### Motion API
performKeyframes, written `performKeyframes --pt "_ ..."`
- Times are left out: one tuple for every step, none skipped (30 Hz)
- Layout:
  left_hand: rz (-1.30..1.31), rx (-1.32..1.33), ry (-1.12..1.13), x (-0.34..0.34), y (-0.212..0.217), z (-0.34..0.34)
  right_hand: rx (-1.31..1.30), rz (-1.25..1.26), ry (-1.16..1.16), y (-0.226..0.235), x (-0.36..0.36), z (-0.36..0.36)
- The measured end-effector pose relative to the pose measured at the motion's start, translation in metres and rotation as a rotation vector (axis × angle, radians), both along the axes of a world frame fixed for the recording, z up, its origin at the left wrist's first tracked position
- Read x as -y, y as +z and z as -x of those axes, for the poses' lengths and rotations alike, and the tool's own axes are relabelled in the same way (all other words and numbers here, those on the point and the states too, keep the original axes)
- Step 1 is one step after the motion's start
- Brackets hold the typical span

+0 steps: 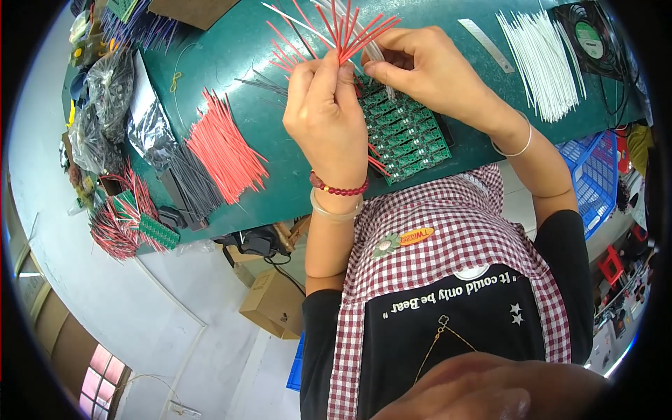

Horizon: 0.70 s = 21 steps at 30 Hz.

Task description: The person inserts colored wires into several circuit boards by hand, which are arranged on a workbench.

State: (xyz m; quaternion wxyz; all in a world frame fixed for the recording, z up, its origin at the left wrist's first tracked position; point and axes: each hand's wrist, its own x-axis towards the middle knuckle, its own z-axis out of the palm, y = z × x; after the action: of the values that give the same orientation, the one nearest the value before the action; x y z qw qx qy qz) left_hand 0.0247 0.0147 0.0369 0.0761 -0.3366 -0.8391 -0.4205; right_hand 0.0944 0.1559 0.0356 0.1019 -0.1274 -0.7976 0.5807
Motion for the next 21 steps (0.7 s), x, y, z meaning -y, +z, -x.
performKeyframes --pt "0.012 0.004 0.004 0.0 0.0 0.0 -0.004 -0.009 -0.001 0.0 0.0 0.0" --pt "0.024 0.008 0.01 0.001 0.0 0.0 -0.008 -0.018 -0.001 -0.001 0.001 0.0" --pt "0.024 0.008 0.011 0.001 -0.001 0.0 -0.008 -0.018 0.0 0.0 0.001 0.001" --pt "0.008 -0.006 0.02 0.001 -0.003 0.0 0.014 -0.034 0.012 0.002 0.0 0.001" --pt "-0.008 -0.021 0.027 0.001 -0.004 0.001 0.035 -0.05 0.023 0.003 0.0 0.001" --pt "-0.009 -0.021 0.027 0.0 -0.004 0.001 0.034 -0.051 0.022 0.001 0.001 0.001" --pt "-0.086 0.033 0.039 -0.001 -0.005 0.001 0.014 -0.005 -0.017 -0.002 0.003 0.0" --pt "-0.163 0.087 0.053 -0.001 -0.005 0.001 -0.006 0.043 -0.056 -0.004 0.004 -0.001" --pt "-0.163 0.087 0.054 -0.002 -0.004 0.0 -0.007 0.042 -0.055 -0.004 0.002 -0.001" --pt "-0.292 0.214 0.061 -0.002 0.0 -0.001 0.02 0.057 -0.05 -0.005 0.0 -0.002" --pt "-0.42 0.344 0.066 -0.002 0.003 -0.003 0.048 0.071 -0.047 -0.005 -0.002 -0.003" --pt "-0.42 0.346 0.066 -0.002 0.007 -0.006 0.049 0.07 -0.048 -0.005 -0.005 -0.004" --pt "-0.437 0.378 0.043 -0.001 0.012 -0.008 0.065 0.1 -0.024 -0.005 -0.007 -0.005" --pt "-0.452 0.407 0.022 0.001 0.017 -0.011 0.078 0.133 0.002 -0.003 -0.009 -0.006" --pt "-0.47 0.433 -0.009 0.002 0.019 -0.013 0.078 0.134 0.003 0.0 -0.009 -0.008" --pt "-0.469 0.433 -0.008 0.002 0.018 -0.014 0.053 0.236 -0.014 0.004 -0.007 -0.011" --pt "-0.42 0.376 -0.004 0.003 0.015 -0.015 0.028 0.337 -0.031 0.006 -0.006 -0.013" --pt "-0.37 0.319 0.0 0.004 0.012 -0.015 0.028 0.337 -0.03 0.007 -0.007 -0.014" --pt "-0.341 0.269 -0.016 0.005 0.009 -0.014 0.051 0.308 -0.019 0.007 -0.008 -0.014" --pt "-0.34 0.272 -0.018 0.005 0.008 -0.014 0.076 0.278 -0.013 0.007 -0.009 -0.015" --pt "-0.224 0.193 -0.001 0.005 0.009 -0.015 0.077 0.279 -0.016 0.003 -0.009 -0.015"
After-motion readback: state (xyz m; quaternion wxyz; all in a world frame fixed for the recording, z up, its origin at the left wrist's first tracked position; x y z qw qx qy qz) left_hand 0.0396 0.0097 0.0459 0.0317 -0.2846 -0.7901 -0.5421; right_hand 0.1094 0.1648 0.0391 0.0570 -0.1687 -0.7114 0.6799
